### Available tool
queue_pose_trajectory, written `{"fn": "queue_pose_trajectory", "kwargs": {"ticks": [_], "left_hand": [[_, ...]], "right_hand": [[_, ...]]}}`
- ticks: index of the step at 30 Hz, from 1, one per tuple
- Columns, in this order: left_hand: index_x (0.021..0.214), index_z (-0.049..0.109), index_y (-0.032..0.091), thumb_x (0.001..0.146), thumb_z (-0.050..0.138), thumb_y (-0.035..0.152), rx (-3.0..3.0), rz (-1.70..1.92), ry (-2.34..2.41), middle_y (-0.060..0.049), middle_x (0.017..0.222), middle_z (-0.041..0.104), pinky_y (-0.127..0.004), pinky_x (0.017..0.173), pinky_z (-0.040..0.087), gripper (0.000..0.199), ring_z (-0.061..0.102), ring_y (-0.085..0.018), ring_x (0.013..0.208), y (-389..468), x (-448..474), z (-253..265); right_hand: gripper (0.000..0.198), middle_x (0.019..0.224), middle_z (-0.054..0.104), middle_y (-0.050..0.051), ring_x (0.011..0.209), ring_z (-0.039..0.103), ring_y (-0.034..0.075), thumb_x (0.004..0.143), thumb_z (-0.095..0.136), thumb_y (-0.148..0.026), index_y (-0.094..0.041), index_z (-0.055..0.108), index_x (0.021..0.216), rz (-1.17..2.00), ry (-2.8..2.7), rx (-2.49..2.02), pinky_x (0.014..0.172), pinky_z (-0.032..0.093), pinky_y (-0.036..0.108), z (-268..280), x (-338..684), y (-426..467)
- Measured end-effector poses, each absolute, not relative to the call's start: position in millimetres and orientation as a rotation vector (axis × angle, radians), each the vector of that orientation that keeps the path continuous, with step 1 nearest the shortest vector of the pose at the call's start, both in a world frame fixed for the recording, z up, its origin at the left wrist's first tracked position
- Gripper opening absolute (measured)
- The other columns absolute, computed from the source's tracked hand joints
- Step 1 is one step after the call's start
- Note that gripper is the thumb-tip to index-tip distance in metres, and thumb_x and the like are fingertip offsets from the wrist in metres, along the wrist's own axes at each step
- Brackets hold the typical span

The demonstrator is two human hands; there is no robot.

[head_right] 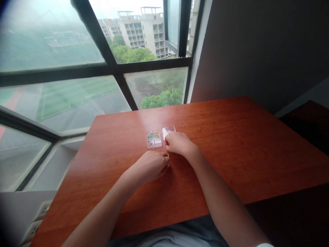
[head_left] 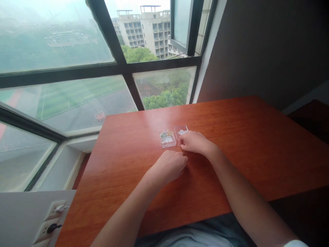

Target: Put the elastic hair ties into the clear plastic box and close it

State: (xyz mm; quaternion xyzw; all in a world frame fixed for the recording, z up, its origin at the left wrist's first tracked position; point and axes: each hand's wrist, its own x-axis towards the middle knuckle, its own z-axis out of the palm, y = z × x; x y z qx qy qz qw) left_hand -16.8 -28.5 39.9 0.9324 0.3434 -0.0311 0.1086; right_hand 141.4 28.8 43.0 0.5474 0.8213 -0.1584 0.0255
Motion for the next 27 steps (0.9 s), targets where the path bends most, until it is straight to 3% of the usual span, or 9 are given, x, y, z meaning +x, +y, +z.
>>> {"fn": "queue_pose_trajectory", "kwargs": {"ticks": [8,15,27], "left_hand": [[0.079,0.064,0.019,0.09,0.048,0.024,2.694,-0.083,1.028,-0.006,0.081,0.069,-0.028,0.057,0.041,0.02,0.063,-0.019,0.07,-22,-28,56],[0.077,0.065,0.016,0.091,0.046,0.02,2.746,-0.101,1.02,-0.01,0.078,0.068,-0.029,0.059,0.043,0.025,0.063,-0.02,0.068,-25,-23,44],[0.075,0.065,0.017,0.083,0.05,0.016,2.726,-0.138,1.014,-0.007,0.072,0.069,-0.028,0.054,0.038,0.017,0.06,-0.019,0.06,-23,-24,50]], "right_hand": [[0.016,0.089,0.074,0.005,0.084,0.067,0.021,0.079,0.058,-0.023,-0.025,0.074,0.082,-0.495,2.526,1.689,0.06,0.038,0.025,44,142,29],[0.015,0.089,0.074,0.005,0.084,0.067,0.02,0.08,0.059,-0.023,-0.026,0.074,0.083,-0.5,2.543,1.689,0.063,0.039,0.025,43,142,29],[0.016,0.088,0.074,0.006,0.083,0.066,0.021,0.08,0.058,-0.024,-0.026,0.074,0.082,-0.445,2.53,1.711,0.063,0.038,0.026,49,144,28]]}}
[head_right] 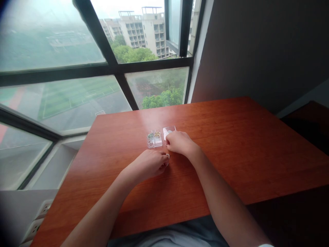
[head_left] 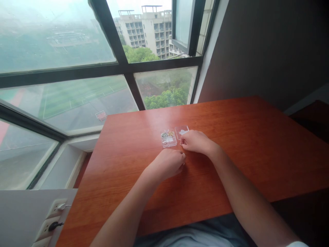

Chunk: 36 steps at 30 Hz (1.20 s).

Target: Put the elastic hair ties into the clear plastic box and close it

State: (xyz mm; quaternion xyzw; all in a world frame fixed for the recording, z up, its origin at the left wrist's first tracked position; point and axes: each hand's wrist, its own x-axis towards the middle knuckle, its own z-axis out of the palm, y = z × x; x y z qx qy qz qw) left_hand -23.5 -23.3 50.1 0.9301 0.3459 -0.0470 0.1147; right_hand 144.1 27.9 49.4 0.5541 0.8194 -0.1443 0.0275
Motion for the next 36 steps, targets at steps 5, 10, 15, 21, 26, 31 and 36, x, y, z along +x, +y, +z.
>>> {"fn": "queue_pose_trajectory", "kwargs": {"ticks": [5,10,15,21,26,31,36], "left_hand": [[0.072,0.062,0.019,0.078,0.055,0.017,2.648,-0.099,1.046,-0.003,0.072,0.069,-0.027,0.05,0.03,0.009,0.056,-0.015,0.057,-18,-34,63],[0.072,0.061,0.019,0.076,0.053,0.014,2.5,0.091,1.259,-0.001,0.076,0.068,-0.024,0.054,0.032,0.01,0.054,-0.012,0.06,-3,-70,75],[0.074,0.062,0.021,0.08,0.05,0.019,2.486,0.234,1.438,0.001,0.075,0.067,-0.024,0.058,0.033,0.013,0.054,-0.013,0.063,9,-97,75],[0.078,0.063,0.02,0.081,0.05,0.018,2.498,0.303,1.486,-0.002,0.085,0.069,-0.023,0.059,0.035,0.014,0.055,-0.012,0.065,13,-92,70],[0.081,0.064,0.02,0.082,0.05,0.018,2.524,0.327,1.466,-0.003,0.087,0.067,-0.023,0.061,0.038,0.013,0.058,-0.013,0.069,15,-81,59],[0.079,0.064,0.02,0.081,0.052,0.016,2.546,0.257,1.465,-0.002,0.086,0.067,-0.023,0.06,0.037,0.013,0.058,-0.013,0.069,17,-78,49],[0.08,0.062,0.02,0.087,0.048,0.021,2.568,0.342,1.486,-0.001,0.084,0.066,-0.023,0.06,0.036,0.016,0.057,-0.013,0.068,19,-81,49]], "right_hand": [[0.017,0.088,0.072,0.003,0.08,0.063,0.018,0.083,0.056,-0.03,-0.027,0.072,0.088,-0.409,2.612,1.808,0.062,0.035,0.025,55,142,28],[0.019,0.091,0.073,0.002,0.082,0.062,0.017,0.087,0.053,-0.029,-0.026,0.071,0.093,-0.387,2.811,1.704,0.063,0.034,0.025,49,116,22],[0.019,0.096,0.073,0.002,0.083,0.062,0.018,0.088,0.052,-0.025,-0.024,0.07,0.096,-0.373,2.926,1.655,0.066,0.035,0.027,32,102,20],[0.017,0.087,0.073,0.001,0.076,0.06,0.016,0.089,0.053,-0.027,-0.024,0.07,0.092,-0.373,2.952,1.7,0.064,0.032,0.026,30,110,24],[0.015,0.079,0.07,0.0,0.072,0.058,0.014,0.085,0.056,-0.026,-0.024,0.071,0.089,-0.509,2.89,1.754,0.058,0.029,0.025,38,127,29],[0.016,0.08,0.071,0.001,0.068,0.058,0.013,0.082,0.057,-0.026,-0.024,0.072,0.086,-0.605,2.788,1.747,0.059,0.031,0.024,46,148,32],[0.017,0.081,0.072,0.002,0.072,0.06,0.015,0.08,0.057,-0.022,-0.024,0.073,0.085,-0.701,2.657,1.667,0.061,0.034,0.024,51,154,29]]}}
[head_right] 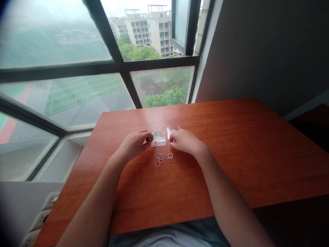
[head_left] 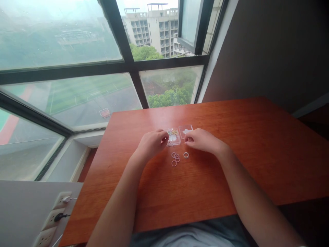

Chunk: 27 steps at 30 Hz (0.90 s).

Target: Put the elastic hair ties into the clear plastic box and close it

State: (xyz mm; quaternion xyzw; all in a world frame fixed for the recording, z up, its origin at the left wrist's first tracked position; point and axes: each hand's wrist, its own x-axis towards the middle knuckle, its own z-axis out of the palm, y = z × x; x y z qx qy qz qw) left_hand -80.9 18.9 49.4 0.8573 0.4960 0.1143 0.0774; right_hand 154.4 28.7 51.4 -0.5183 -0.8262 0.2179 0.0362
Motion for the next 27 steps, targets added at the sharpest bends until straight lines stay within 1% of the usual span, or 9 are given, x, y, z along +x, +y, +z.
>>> {"fn": "queue_pose_trajectory", "kwargs": {"ticks": [4,7,10,17,21,27], "left_hand": [[0.081,0.062,0.021,0.089,0.046,0.022,2.59,0.346,1.47,-0.002,0.084,0.066,-0.023,0.059,0.036,0.018,0.057,-0.013,0.067,16,-76,51],[0.084,0.064,0.021,0.09,0.046,0.023,2.619,0.314,1.424,-0.002,0.085,0.066,-0.024,0.059,0.035,0.019,0.058,-0.013,0.067,12,-69,51],[0.084,0.063,0.021,0.089,0.046,0.022,2.633,0.255,1.384,-0.003,0.085,0.067,-0.023,0.058,0.034,0.019,0.058,-0.013,0.067,9,-62,52],[0.082,0.062,0.021,0.088,0.047,0.022,2.639,0.181,1.327,-0.003,0.086,0.068,-0.023,0.055,0.03,0.016,0.058,-0.014,0.066,4,-53,57],[0.084,0.063,0.021,0.088,0.047,0.021,2.641,0.16,1.304,-0.003,0.087,0.069,-0.024,0.056,0.032,0.017,0.059,-0.014,0.068,3,-52,57],[0.086,0.065,0.022,0.088,0.047,0.022,2.653,0.166,1.292,-0.003,0.086,0.07,-0.024,0.056,0.033,0.018,0.059,-0.014,0.068,3,-53,57]], "right_hand": [[0.014,0.081,0.071,0.0,0.072,0.06,0.015,0.076,0.061,-0.022,-0.024,0.073,0.082,0.871,-2.633,-1.565,0.059,0.035,0.023,54,152,25],[0.011,0.081,0.07,0.0,0.071,0.059,0.014,0.073,0.067,-0.026,-0.024,0.073,0.082,0.928,-2.674,-1.557,0.057,0.035,0.023,55,149,23],[0.012,0.08,0.07,0.0,0.07,0.059,0.014,0.072,0.069,-0.029,-0.024,0.073,0.083,0.911,-2.712,-1.597,0.056,0.034,0.023,53,144,22],[0.013,0.079,0.07,0.002,0.068,0.057,0.015,0.074,0.066,-0.031,-0.022,0.072,0.081,0.854,-2.807,-1.57,0.054,0.031,0.024,49,142,23],[0.012,0.075,0.069,0.002,0.067,0.056,0.014,0.073,0.066,-0.031,-0.022,0.072,0.078,0.838,-2.805,-1.551,0.053,0.031,0.024,52,142,23],[0.01,0.076,0.069,0.002,0.067,0.057,0.015,0.074,0.065,-0.028,-0.022,0.072,0.079,0.822,-2.786,-1.533,0.055,0.032,0.024,53,143,22]]}}
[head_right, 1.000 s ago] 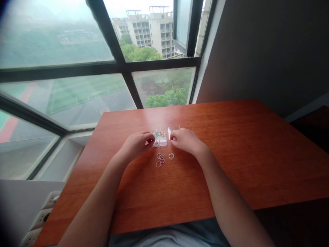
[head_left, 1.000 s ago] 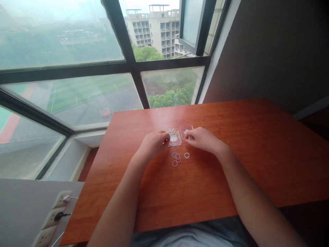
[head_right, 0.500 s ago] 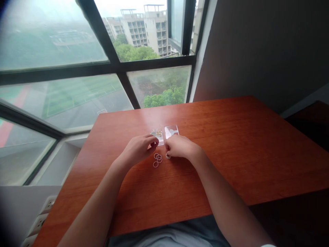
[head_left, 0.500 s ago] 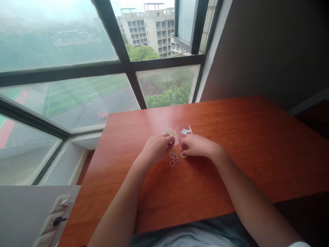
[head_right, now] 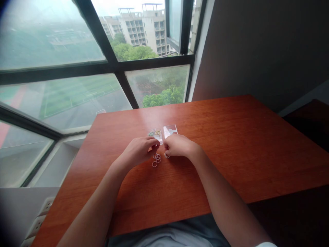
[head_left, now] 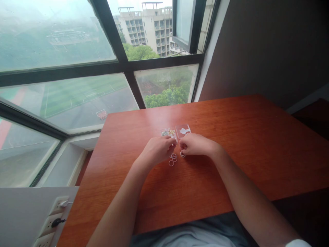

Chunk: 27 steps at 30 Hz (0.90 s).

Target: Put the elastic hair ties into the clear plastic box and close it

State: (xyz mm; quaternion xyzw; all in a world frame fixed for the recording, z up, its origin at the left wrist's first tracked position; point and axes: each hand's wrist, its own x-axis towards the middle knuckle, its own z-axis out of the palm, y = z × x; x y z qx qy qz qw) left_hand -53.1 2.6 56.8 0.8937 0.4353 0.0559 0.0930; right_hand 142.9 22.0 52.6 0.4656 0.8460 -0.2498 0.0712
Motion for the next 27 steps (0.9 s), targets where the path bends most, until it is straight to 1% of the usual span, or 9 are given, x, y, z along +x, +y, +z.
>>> {"fn": "queue_pose_trajectory", "kwargs": {"ticks": [4,7,10,12,16,21,24,27], "left_hand": [[0.086,0.066,0.021,0.087,0.047,0.02,2.635,0.171,1.261,-0.004,0.084,0.07,-0.024,0.057,0.034,0.019,0.06,-0.015,0.069,1,-53,60],[0.084,0.066,0.02,0.085,0.048,0.018,2.61,0.126,1.202,-0.004,0.081,0.069,-0.025,0.055,0.034,0.018,0.06,-0.014,0.066,-3,-48,59],[0.089,0.067,0.022,0.085,0.052,0.019,2.638,0.064,1.098,-0.004,0.088,0.07,-0.025,0.054,0.034,0.017,0.062,-0.015,0.069,-9,-39,53],[0.089,0.067,0.021,0.087,0.051,0.021,2.688,0.032,1.054,-0.004,0.09,0.07,-0.025,0.055,0.036,0.016,0.063,-0.016,0.072,-13,-32,48],[0.082,0.063,0.017,0.093,0.043,0.021,2.764,-0.012,1.07,-0.006,0.085,0.068,-0.026,0.055,0.039,0.022,0.063,-0.017,0.07,-18,-21,39],[0.082,0.062,0.017,0.092,0.044,0.019,2.798,-0.015,1.046,-0.006,0.084,0.068,-0.027,0.053,0.039,0.021,0.064,-0.018,0.069,-19,-18,35],[0.079,0.062,0.017,0.091,0.045,0.02,2.79,-0.008,1.03,-0.005,0.082,0.068,-0.026,0.054,0.039,0.021,0.063,-0.017,0.069,-17,-20,35],[0.081,0.063,0.019,0.09,0.045,0.02,2.754,0.039,1.083,-0.004,0.082,0.068,-0.026,0.054,0.037,0.02,0.062,-0.016,0.067,-12,-25,38]], "right_hand": [[0.004,0.075,0.069,0.001,0.065,0.057,0.013,0.073,0.067,-0.024,-0.022,0.07,0.074,-0.782,2.586,1.466,0.055,0.032,0.023,51,149,25],[0.005,0.076,0.07,0.001,0.067,0.059,0.014,0.075,0.065,-0.024,-0.022,0.07,0.075,-0.718,2.583,1.571,0.055,0.032,0.024,50,155,29],[0.008,0.078,0.071,0.002,0.07,0.061,0.016,0.076,0.064,-0.026,-0.023,0.071,0.077,-0.637,2.573,1.65,0.055,0.032,0.024,48,161,33],[0.009,0.079,0.071,0.002,0.071,0.061,0.016,0.076,0.064,-0.028,-0.023,0.072,0.077,-0.621,2.568,1.663,0.057,0.032,0.025,46,163,35],[0.011,0.079,0.072,0.002,0.071,0.061,0.016,0.076,0.063,-0.029,-0.023,0.072,0.077,-0.611,2.568,1.665,0.057,0.032,0.024,42,165,37],[0.01,0.078,0.072,0.002,0.071,0.062,0.016,0.075,0.064,-0.028,-0.023,0.072,0.078,-0.589,2.593,1.653,0.056,0.032,0.024,39,165,38],[0.011,0.079,0.072,0.002,0.071,0.062,0.016,0.076,0.063,-0.029,-0.023,0.072,0.078,-0.609,2.592,1.662,0.056,0.033,0.024,40,166,38],[0.011,0.078,0.072,0.002,0.07,0.062,0.015,0.076,0.063,-0.029,-0.023,0.072,0.078,-0.614,2.602,1.674,0.056,0.033,0.024,42,165,37]]}}
